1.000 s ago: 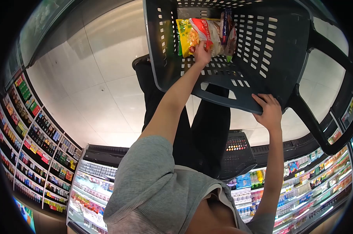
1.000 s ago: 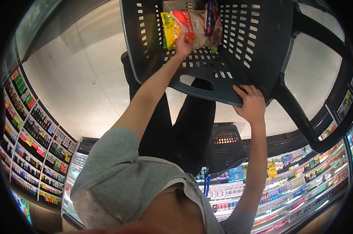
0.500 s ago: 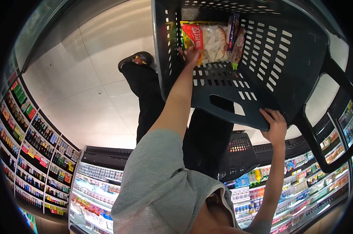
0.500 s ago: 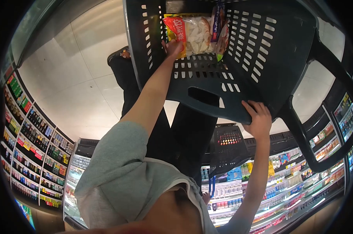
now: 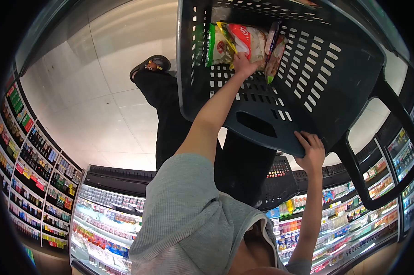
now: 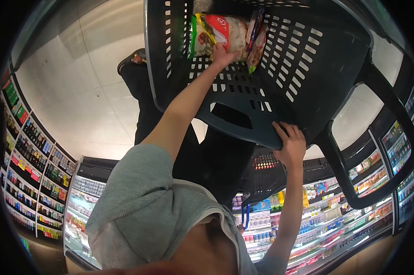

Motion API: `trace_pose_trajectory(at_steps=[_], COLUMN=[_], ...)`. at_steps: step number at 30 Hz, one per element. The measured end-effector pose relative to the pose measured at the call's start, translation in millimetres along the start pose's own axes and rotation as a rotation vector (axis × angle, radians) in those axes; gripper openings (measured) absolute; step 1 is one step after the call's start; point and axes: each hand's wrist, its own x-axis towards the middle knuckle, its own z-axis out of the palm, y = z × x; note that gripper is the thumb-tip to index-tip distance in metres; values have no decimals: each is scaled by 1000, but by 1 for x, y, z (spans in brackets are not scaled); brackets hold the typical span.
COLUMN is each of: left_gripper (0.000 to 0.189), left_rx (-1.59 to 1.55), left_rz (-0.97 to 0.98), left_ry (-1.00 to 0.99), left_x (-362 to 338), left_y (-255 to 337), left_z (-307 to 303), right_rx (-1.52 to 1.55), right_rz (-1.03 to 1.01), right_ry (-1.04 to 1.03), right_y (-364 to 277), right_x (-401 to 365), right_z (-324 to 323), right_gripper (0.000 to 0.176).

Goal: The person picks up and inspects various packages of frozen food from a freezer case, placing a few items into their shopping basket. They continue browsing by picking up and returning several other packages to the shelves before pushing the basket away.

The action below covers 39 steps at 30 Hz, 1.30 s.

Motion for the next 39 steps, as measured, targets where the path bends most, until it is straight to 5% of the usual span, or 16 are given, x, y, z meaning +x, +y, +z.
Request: trace_pose_trajectory(at_steps=[18,23,24,26,27,33,35,39], left_gripper=[95,79,62,40,31,42,47,62], left_rx=[235,207,149,-188,-214,-450,-365,-199], left_rz=[4,373,560,539,564,375,286,147], left_ry=[-150,-112,-64,-227,-149,477,587,686], left_x=[-9,-83,-90,-146,-177,-351,-397,-474], left_y=[6,30,19,32,34,-35,-88,-176], left_z=[-32,-94,-98,-142,-163,-308,-354,-430], right_rx=[13,30,18,10,-1,-49,-123,-401], right_rz=[-95,-91,-83,-110,-131,-114,10,633], right_ry=[94,130,137,167,172,120,10,-251], right_y=[2,5,5,0,2,0,-7,-72], right_x=[-3,-4,-5,-7,-7,-6,-7,22], right_z=[6,9,12,11,11,9,7,11], right_gripper=[52,48,47,42,40,34,38,55])
